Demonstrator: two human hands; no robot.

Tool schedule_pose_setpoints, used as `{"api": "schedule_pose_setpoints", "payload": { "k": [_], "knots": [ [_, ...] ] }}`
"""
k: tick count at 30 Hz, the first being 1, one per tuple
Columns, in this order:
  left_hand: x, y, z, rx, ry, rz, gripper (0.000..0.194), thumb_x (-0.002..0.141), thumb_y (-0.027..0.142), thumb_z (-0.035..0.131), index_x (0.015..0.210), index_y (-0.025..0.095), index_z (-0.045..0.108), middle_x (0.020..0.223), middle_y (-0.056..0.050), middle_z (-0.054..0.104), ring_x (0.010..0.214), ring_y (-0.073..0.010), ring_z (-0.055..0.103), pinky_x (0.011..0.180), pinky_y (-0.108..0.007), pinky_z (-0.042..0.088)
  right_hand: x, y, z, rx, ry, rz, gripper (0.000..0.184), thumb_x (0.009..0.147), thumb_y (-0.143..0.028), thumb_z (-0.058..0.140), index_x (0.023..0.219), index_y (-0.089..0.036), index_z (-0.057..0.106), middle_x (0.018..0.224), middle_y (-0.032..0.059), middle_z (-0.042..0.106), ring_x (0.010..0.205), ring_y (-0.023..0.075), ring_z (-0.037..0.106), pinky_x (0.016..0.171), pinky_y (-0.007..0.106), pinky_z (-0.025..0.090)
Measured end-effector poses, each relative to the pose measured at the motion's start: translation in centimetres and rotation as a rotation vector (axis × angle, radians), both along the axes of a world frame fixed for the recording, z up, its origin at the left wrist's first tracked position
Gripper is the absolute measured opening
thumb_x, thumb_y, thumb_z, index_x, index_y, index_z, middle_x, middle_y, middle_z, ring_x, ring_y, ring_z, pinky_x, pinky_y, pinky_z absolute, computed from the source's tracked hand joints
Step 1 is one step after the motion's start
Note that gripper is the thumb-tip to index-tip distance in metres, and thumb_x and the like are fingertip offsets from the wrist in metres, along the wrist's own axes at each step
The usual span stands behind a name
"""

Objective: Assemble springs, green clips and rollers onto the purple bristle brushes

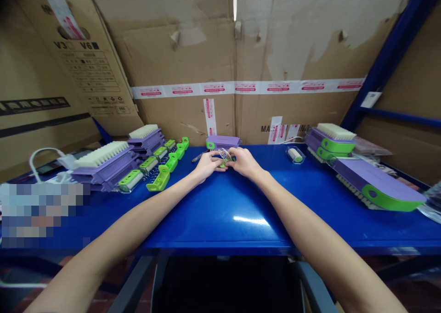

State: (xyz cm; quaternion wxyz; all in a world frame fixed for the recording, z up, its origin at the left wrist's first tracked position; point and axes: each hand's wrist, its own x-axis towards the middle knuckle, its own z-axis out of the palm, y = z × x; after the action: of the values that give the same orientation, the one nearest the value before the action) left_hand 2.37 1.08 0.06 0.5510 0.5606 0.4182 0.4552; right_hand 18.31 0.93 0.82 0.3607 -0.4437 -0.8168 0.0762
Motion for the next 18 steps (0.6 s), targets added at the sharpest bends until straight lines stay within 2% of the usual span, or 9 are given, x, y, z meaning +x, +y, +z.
{"api": "schedule_pose_setpoints", "payload": {
  "k": [4, 7, 10, 12, 16, 18],
  "knots": [
    [-0.01, 0.08, -0.08, 0.005, -0.005, 0.054, 0.029, 0.078, -0.001, 0.057, 0.106, 0.006, 0.058, 0.061, -0.001, 0.066, 0.053, -0.0124, 0.066, 0.063, -0.028, 0.059, -0.25, -0.02, -0.33, 0.102, -0.099, -0.052, 0.015, 0.072, -0.016, 0.069, 0.087, -0.017, 0.065, 0.088, 0.0070, 0.067, 0.083, 0.0211, 0.061, 0.076, 0.032, 0.046],
    [-0.09, 0.15, -0.15, 0.020, 0.006, 0.078, 0.027, 0.079, -0.003, 0.054, 0.104, 0.007, 0.058, 0.060, 0.001, 0.064, 0.052, -0.0103, 0.065, 0.059, -0.024, 0.058, -0.38, -0.16, -0.63, 0.142, -0.136, -0.061, 0.019, 0.074, -0.019, 0.068, 0.092, -0.017, 0.065, 0.091, 0.0085, 0.066, 0.085, 0.0222, 0.061, 0.077, 0.033, 0.046],
    [-0.21, 0.31, -0.23, 0.039, 0.018, 0.086, 0.027, 0.078, -0.004, 0.053, 0.101, 0.007, 0.060, 0.063, 0.000, 0.065, 0.053, -0.0096, 0.064, 0.058, -0.023, 0.057, -0.39, -0.22, -0.90, 0.163, -0.090, -0.014, 0.028, 0.073, -0.019, 0.068, 0.101, -0.018, 0.065, 0.102, 0.0091, 0.067, 0.095, 0.0240, 0.061, 0.081, 0.034, 0.046],
    [-0.27, 0.40, -0.25, 0.037, 0.028, 0.083, 0.026, 0.077, -0.003, 0.054, 0.101, 0.007, 0.060, 0.064, -0.001, 0.066, 0.054, -0.0106, 0.065, 0.060, -0.025, 0.058, -0.36, -0.19, -1.00, 0.145, -0.029, 0.011, 0.027, 0.073, -0.017, 0.067, 0.100, -0.018, 0.065, 0.103, 0.0077, 0.067, 0.096, 0.0231, 0.061, 0.083, 0.033, 0.046],
    [-0.22, 0.40, -0.25, 0.036, 0.026, 0.087, 0.026, 0.078, -0.002, 0.053, 0.101, 0.006, 0.060, 0.064, -0.002, 0.067, 0.054, -0.0130, 0.066, 0.062, -0.030, 0.058, -0.23, -0.15, -0.90, 0.068, 0.025, 0.019, 0.018, 0.072, -0.012, 0.064, 0.089, -0.019, 0.064, 0.087, 0.0036, 0.068, 0.080, 0.0181, 0.062, 0.074, 0.029, 0.046],
    [-0.12, 0.32, -0.27, 0.055, 0.019, 0.095, 0.025, 0.078, -0.003, 0.051, 0.100, 0.006, 0.060, 0.064, -0.003, 0.067, 0.053, -0.0128, 0.066, 0.061, -0.029, 0.058, -0.13, -0.19, -0.70, 0.078, 0.012, 0.020, 0.016, 0.072, -0.012, 0.063, 0.086, -0.019, 0.062, 0.082, 0.0024, 0.066, 0.074, 0.0163, 0.060, 0.069, 0.027, 0.044]
  ]
}}
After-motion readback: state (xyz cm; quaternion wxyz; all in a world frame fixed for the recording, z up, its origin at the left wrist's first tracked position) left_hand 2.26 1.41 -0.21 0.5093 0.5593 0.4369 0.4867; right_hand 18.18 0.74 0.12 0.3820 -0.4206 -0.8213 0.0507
